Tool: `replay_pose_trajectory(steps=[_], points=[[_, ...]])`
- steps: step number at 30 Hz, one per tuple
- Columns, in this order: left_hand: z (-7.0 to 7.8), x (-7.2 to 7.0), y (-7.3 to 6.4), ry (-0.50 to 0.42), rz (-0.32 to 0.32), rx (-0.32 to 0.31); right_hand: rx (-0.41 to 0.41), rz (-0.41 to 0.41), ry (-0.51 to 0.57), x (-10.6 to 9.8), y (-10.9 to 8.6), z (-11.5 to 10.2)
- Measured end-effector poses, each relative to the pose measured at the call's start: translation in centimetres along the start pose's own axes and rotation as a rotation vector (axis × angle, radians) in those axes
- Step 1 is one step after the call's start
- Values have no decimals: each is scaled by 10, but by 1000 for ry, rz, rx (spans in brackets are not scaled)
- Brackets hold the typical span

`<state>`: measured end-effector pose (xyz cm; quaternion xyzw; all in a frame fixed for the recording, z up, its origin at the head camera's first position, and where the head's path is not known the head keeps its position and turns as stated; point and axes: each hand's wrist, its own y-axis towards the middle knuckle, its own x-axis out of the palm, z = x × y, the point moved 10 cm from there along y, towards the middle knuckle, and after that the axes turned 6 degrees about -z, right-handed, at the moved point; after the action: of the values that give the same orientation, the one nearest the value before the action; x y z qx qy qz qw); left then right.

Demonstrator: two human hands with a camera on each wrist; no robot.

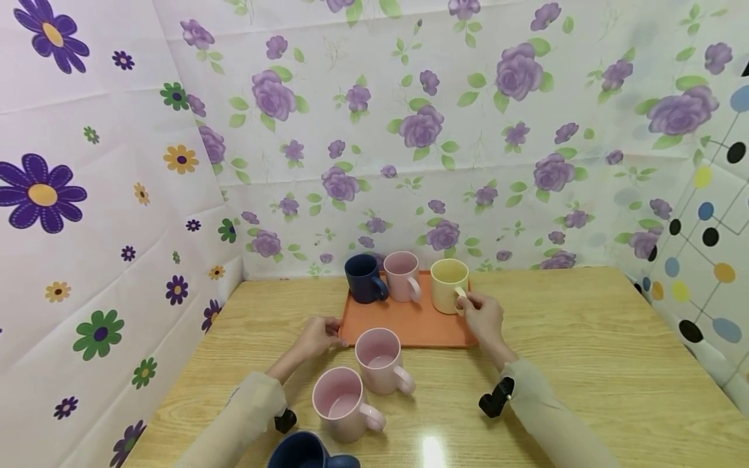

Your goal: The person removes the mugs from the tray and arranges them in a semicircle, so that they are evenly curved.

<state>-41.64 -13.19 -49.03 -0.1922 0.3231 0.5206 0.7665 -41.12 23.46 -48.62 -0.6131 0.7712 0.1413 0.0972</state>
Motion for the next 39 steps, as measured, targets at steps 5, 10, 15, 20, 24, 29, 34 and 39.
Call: replay_pose_trajectory(steps=[5, 10, 15, 20, 24, 29, 34, 39], points=[[-1, 1, 0, -1, -7, -3, -31, -6, -10, -2, -3, -2], [-4, 1, 1, -3, -3, -14, -55, -22, -16, -5, -9, -5], [-2, 1, 1, -1, -10, 2, -86, -41, -38, -8, -16, -11], [-3, 1, 0, -15, -4, -17, -133, -57, -57, -11, -27, -19], [-3, 2, 1, -7, -3, -11, -170, -63, -67, -13, -36, -26], [-4, 1, 1, -2, -4, -12, -171, -86, -52, -15, -45, -32], [-5, 1, 2, -2, -3, -23, -177, -120, -45, -14, -54, -36], [-4, 1, 1, -5, 2, -22, -184, -143, -57, -14, -64, -38]])
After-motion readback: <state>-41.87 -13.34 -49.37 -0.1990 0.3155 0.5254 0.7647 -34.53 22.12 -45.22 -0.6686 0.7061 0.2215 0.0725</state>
